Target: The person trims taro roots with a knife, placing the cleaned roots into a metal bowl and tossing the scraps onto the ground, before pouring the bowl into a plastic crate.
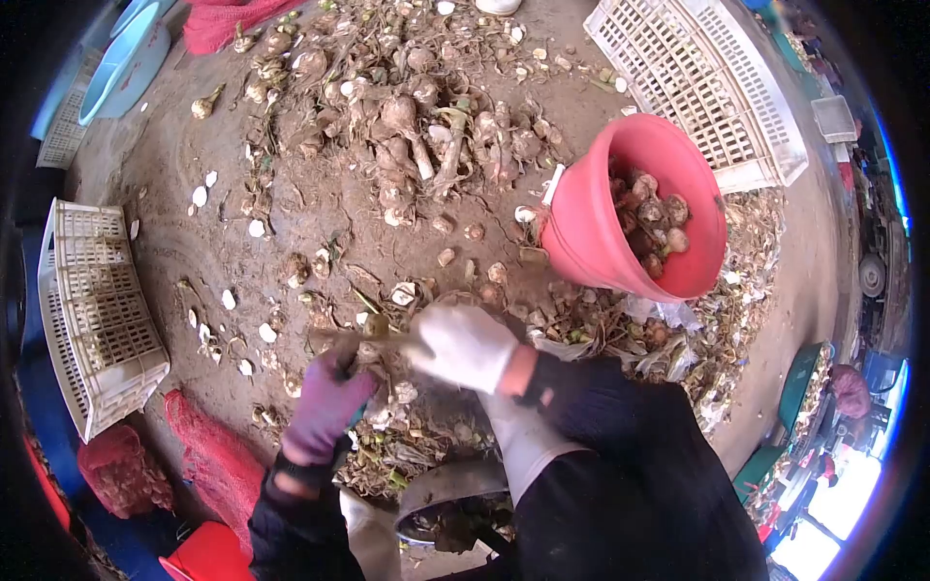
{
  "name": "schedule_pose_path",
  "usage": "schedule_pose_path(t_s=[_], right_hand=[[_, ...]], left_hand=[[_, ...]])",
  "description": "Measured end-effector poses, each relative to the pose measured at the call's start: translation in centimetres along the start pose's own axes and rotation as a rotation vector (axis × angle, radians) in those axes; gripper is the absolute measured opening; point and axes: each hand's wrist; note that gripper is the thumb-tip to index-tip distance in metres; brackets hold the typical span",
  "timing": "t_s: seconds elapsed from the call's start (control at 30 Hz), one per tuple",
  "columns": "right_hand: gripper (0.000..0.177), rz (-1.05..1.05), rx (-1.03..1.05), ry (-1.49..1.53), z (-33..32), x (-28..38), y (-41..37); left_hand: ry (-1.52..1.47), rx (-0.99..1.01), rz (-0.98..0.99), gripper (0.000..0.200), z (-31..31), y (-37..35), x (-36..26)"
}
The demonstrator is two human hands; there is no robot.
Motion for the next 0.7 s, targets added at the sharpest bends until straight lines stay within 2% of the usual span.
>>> schedule_pose_path(t_s=[0.03, 0.07, 0.1, 0.13, 0.17, 0.2, 0.23, 0.27, 0.33, 0.37, 0.4, 0.47, 0.5, 0.53, 0.57, 0.6, 0.67, 0.7], right_hand=[[0.027, 0.033, 0.003, -0.064, 1.7, -2.2, 0.2], [0.028, 0.133, 0.097, -0.108, 1.7, -3.2, 0.5], [0.029, 0.144, 0.022, -0.077, 1.6, -3.3, -0.3], [0.031, 0.138, -0.041, -0.045, 0.9, -2.8, -0.7], [0.035, 0.249, 0.028, 0.016, 0.3, -2.1, -0.6], [0.038, 0.208, -0.023, 0.168, -0.1, -0.8, -0.4], [0.037, 0.194, 0.039, 0.232, 0.2, 0.0, -0.2], [0.037, 0.181, 0.109, 0.287, 0.3, 0.9, 0.1], [0.033, 0.017, 0.003, 0.129, -0.5, 3.3, 0.2], [0.031, 0.098, 0.049, 0.074, -0.6, 3.6, 0.5], [0.031, 0.091, 0.044, 0.069, -0.5, 3.4, 0.6], [0.031, 0.246, 0.029, 0.486, -0.5, 3.8, 1.1], [0.033, 0.297, 0.118, 0.458, -1.0, 4.0, 0.8], [0.033, 0.301, 0.128, 0.457, -1.4, 4.8, 0.8], [0.033, 0.409, 0.156, 0.541, -1.6, 5.4, 0.9], [0.032, 0.521, 0.183, 0.627, -1.8, 5.8, 1.0], [0.036, 0.484, 0.209, 0.576, -1.8, 6.2, 1.1], [0.035, 0.311, 0.109, 0.497, -1.4, 6.3, 1.0]], left_hand=[[-0.056, 0.012, 0.007, 0.020, -0.4, -1.1, -1.4], [-0.111, 0.018, 0.012, 0.019, -0.8, -1.8, -2.0], [-0.105, 0.105, -0.102, 0.034, -1.9, -2.1, -1.8], [-0.112, 0.079, -0.104, 0.034, -1.9, -2.2, -0.9], [-0.259, 0.037, -0.110, 0.044, -1.8, -2.4, 0.9], [-0.402, -0.008, -0.086, 0.054, -1.9, -1.7, 2.3], [-0.465, 0.088, -0.111, 0.072, -2.0, -1.5, 3.3], [-0.706, 0.170, -0.212, 0.080, -2.1, -1.8, 2.3], [-0.855, 0.299, -0.112, 0.088, -1.2, -2.3, 2.9], [-1.019, 0.307, -0.146, 0.093, -0.9, -2.6, 1.9], [-0.809, 0.296, -0.134, 0.094, -1.2, -2.8, 3.2], [-0.838, 0.206, -0.053, 0.082, -0.2, -3.0, 3.5], [-0.847, 0.200, -0.059, 0.082, 0.0, -3.0, 4.5], [-0.524, 0.092, 0.078, 0.078, 0.0, -2.8, 5.4], [-0.196, -0.013, 0.212, 0.074, 0.0, -2.7, 6.0], [-0.200, -0.012, 0.207, 0.074, 0.1, -2.8, 6.3], [-0.714, 0.111, 0.050, 0.071, -0.3, -3.0, 4.8], [-0.879, 0.117, -0.026, 0.072, -0.7, -3.4, 3.9]])
Point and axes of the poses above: each hand's wrist, its own y-axis towards the middle knuckle, its own z-axis out of the palm, x = y × z, and after that the axes turned 4 degrees about -x, right-handed
